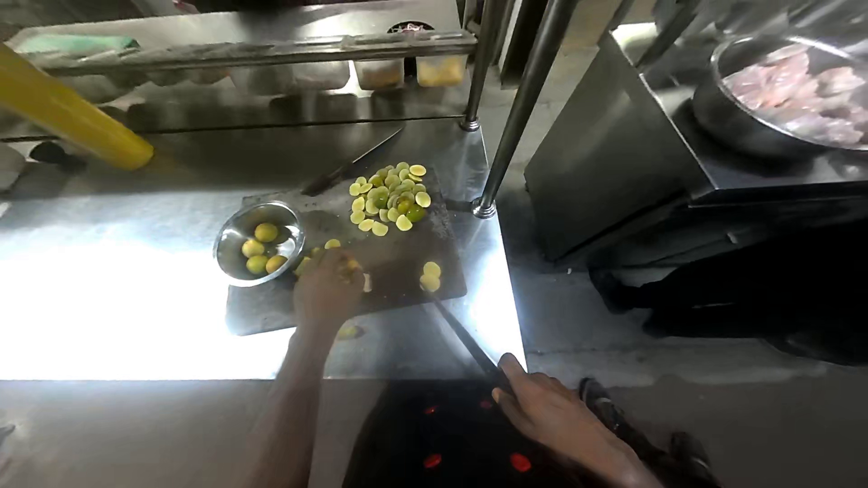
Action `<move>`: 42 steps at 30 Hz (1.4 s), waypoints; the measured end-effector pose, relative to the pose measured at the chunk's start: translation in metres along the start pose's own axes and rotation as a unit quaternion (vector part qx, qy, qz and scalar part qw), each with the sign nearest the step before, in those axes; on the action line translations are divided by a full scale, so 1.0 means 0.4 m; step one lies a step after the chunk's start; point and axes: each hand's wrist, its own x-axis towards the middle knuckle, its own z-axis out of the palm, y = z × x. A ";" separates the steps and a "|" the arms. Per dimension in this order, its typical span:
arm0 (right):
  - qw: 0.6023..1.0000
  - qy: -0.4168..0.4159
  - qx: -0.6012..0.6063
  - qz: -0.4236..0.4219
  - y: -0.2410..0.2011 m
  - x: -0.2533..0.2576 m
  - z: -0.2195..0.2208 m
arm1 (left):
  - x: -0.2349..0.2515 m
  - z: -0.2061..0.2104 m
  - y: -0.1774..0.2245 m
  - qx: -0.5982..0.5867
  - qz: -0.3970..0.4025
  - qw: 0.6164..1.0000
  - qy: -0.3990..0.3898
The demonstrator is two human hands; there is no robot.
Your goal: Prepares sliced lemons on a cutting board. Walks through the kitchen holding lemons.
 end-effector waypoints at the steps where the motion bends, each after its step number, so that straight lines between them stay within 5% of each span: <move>1: 0.999 0.020 0.025 -0.011 0.010 -0.005 0.003 | 0.005 0.000 0.007 0.038 0.002 0.999 -0.010; 5: 0.990 0.109 0.088 -0.024 0.046 -0.017 0.013 | -0.010 0.048 0.070 0.049 0.127 0.990 -0.027; 10: 0.984 0.147 0.097 -0.014 0.082 -0.026 0.011 | 0.000 0.106 0.142 -0.021 0.100 0.968 -0.229; 42: 0.980 0.161 0.112 -0.016 0.105 0.013 0.033 | 0.004 0.122 0.154 -0.082 0.076 0.963 -0.244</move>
